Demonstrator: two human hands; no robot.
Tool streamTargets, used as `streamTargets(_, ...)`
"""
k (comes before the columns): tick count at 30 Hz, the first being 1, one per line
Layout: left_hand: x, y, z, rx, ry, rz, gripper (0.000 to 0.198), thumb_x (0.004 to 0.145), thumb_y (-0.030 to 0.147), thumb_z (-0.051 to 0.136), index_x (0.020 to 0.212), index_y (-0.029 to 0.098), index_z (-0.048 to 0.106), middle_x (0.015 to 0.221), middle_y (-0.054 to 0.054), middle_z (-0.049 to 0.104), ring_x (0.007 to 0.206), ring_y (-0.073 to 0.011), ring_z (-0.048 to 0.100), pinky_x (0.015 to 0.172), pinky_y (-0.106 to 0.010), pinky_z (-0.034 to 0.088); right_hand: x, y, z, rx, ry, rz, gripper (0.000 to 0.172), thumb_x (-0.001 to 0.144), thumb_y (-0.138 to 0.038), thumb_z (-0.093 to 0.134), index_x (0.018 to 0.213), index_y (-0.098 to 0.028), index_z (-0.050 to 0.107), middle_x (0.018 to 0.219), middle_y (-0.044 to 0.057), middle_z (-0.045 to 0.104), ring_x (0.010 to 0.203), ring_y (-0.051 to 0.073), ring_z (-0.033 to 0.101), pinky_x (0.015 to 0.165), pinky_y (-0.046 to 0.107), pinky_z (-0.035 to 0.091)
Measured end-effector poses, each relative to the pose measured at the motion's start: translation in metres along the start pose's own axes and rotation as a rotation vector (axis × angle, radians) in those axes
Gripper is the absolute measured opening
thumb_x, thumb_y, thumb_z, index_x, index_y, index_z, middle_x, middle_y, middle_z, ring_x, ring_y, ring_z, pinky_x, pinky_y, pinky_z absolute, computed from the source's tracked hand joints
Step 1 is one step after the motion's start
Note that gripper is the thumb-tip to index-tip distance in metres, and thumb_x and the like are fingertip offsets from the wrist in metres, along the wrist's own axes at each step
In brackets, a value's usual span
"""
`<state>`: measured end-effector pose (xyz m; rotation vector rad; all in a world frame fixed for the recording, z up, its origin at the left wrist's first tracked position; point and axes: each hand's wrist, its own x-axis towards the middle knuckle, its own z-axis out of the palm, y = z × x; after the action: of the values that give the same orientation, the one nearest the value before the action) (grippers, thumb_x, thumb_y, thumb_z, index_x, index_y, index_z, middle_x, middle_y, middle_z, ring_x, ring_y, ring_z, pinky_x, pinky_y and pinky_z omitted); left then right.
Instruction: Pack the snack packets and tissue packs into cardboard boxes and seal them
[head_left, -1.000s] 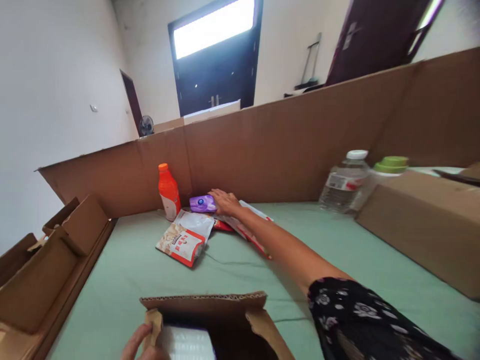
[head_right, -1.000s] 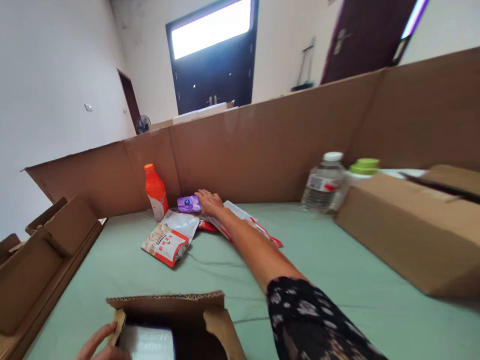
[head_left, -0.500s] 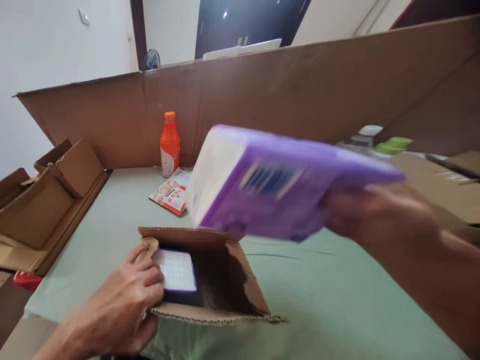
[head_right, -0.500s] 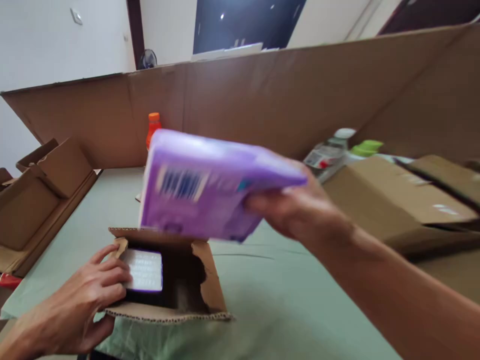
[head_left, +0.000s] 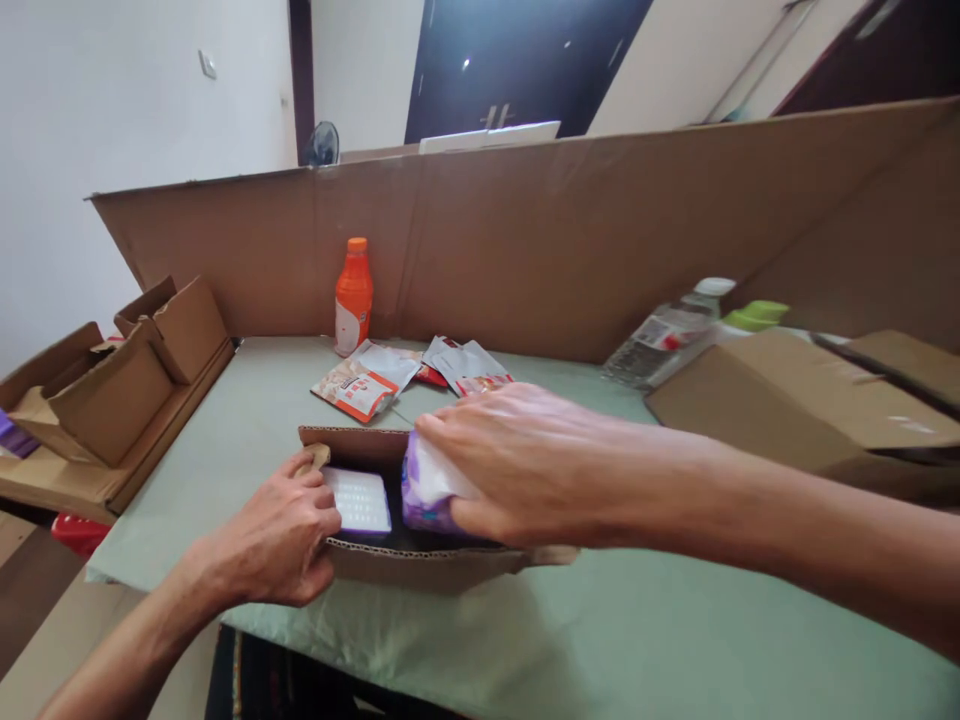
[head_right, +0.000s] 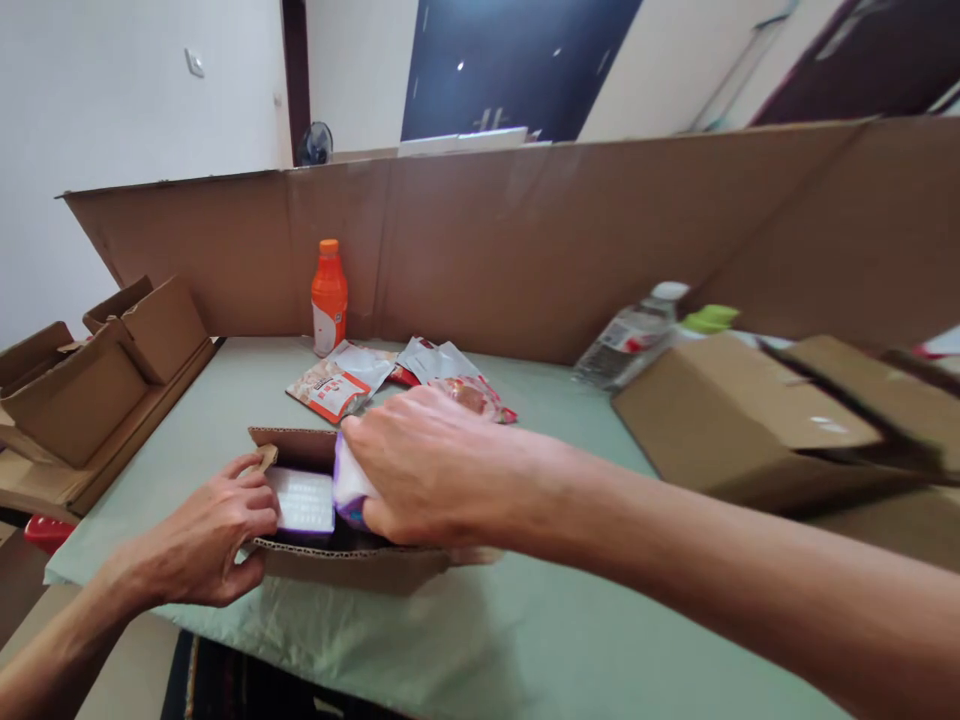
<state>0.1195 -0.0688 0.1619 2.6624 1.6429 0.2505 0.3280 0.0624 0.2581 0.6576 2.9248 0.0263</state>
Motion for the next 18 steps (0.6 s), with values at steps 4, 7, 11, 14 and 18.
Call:
streamTargets(4,0.0,-0.001,0.001,0.027,0.009,0.018,0.005,0.068,0.019,0.064,0.064,0.021,0.064,0.068,-0.003,0.066,0.074,-0.0216,0.063,0.114,-0.051,0.043,0.025,-0.01,-0.004,-0.09,-0.14,-0.04,0.017,0.077,-0.032,0.061,0.078,-0.016,0.069,0.071,0.012,0.07,0.062,0.024,0.064,0.054,0.032,0.036)
streamTargets(7,-0.002,-0.002,0.003,0.032,0.018,0.032,0.005,0.069,0.02,0.065,0.064,0.02,0.065,0.067,-0.003,0.066,0.074,-0.0216,0.062,0.112,-0.051,0.045,0.034,-0.012,-0.002,-0.041,-0.141,0.008,0.022,0.077,-0.035,0.062,0.088,-0.016,0.069,0.081,0.013,0.074,0.069,0.026,0.067,0.055,0.032,0.037)
streamTargets(11,-0.003,-0.003,0.005,0.025,0.05,0.034,0.006,0.069,0.02,0.065,0.063,0.019,0.065,0.066,-0.003,0.065,0.073,-0.0215,0.062,0.114,-0.053,0.043,0.032,-0.008,0.021,-0.003,-0.132,0.001,0.025,0.078,-0.022,0.062,0.1,-0.013,0.068,0.097,0.015,0.075,0.085,0.029,0.071,0.067,0.033,0.044)
streamTargets(14,-0.001,-0.004,0.006,0.005,0.067,0.043,0.005,0.069,0.02,0.065,0.064,0.02,0.065,0.067,-0.003,0.066,0.072,-0.0215,0.063,0.113,-0.055,0.043,0.031,-0.002,0.055,0.078,-0.198,-0.07,0.025,0.08,-0.016,0.061,0.104,-0.013,0.066,0.105,0.015,0.076,0.095,0.029,0.071,0.075,0.033,0.047)
streamTargets(18,0.002,-0.005,0.005,-0.021,0.017,0.039,0.004,0.069,0.019,0.064,0.065,0.019,0.064,0.068,-0.003,0.068,0.073,-0.0223,0.065,0.113,-0.058,0.043,0.037,0.004,0.089,0.116,-0.181,-0.11,0.025,0.084,-0.018,0.066,0.107,-0.012,0.068,0.109,0.017,0.076,0.096,0.031,0.073,0.077,0.037,0.052)
